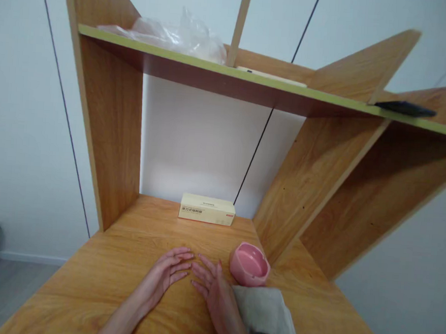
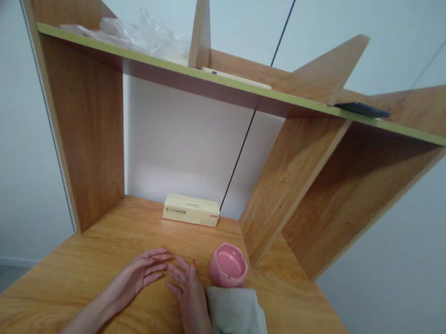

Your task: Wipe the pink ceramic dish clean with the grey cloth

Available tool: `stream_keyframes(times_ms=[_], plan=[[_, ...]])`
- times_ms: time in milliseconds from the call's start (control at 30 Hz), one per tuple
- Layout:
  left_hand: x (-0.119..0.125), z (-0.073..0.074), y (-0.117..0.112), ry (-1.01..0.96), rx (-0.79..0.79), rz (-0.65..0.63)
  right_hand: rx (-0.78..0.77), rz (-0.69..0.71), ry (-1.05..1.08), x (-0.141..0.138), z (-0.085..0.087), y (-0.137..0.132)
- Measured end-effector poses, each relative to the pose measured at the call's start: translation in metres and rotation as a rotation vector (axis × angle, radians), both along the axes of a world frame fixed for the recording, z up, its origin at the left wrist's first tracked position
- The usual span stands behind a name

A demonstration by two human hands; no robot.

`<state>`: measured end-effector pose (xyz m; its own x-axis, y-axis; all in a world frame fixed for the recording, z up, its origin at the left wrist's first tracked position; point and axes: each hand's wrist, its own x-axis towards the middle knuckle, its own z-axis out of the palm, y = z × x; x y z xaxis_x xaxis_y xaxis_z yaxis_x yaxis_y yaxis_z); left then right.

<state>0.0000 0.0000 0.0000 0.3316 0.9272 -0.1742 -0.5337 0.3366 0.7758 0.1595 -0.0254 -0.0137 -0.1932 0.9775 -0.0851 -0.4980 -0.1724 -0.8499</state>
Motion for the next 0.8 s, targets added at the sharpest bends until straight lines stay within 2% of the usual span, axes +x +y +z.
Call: stream_keyframes(times_ms=[167, 267, 333, 400, 467, 533, 600, 633, 733, 800], plan=[[0.002, 0.002, -0.001, 0.001, 0.029, 0.023, 0.035, -0.029, -0.078, -0.003, -0.003, 0.0], [0.005, -0.002, -0.001, 0.004, 0.122, 0.023, 0.143, -0.093, -0.245, 0.002, 0.006, 0.003], [0.008, -0.004, -0.002, 0.061, 0.194, 0.023, 0.265, -0.156, -0.448, 0.016, 0.019, 0.008], [0.01, -0.005, -0.005, 0.184, 0.285, 0.027, 0.376, -0.28, -0.729, 0.04, 0.036, 0.016], [0.013, -0.004, -0.011, 0.404, 0.436, -0.004, 0.409, -0.447, -1.095, 0.072, 0.051, 0.027], [0.018, -0.002, -0.02, 0.711, 0.662, -0.08, 0.359, -0.509, -1.452, 0.106, 0.061, 0.036], [0.023, -0.001, -0.03, 0.978, 0.873, -0.171, 0.223, -0.444, -1.746, 0.135, 0.064, 0.044], [0.026, -0.001, -0.034, 1.055, 0.947, -0.226, 0.137, -0.373, -1.828, 0.147, 0.064, 0.047], [0.033, -0.003, -0.042, 1.136, 1.088, -0.378, 0.005, -0.111, -1.787, 0.163, 0.057, 0.051], [0.036, -0.006, -0.042, 1.176, 1.137, -0.383, 0.014, -0.014, -1.699, 0.164, 0.052, 0.052]])
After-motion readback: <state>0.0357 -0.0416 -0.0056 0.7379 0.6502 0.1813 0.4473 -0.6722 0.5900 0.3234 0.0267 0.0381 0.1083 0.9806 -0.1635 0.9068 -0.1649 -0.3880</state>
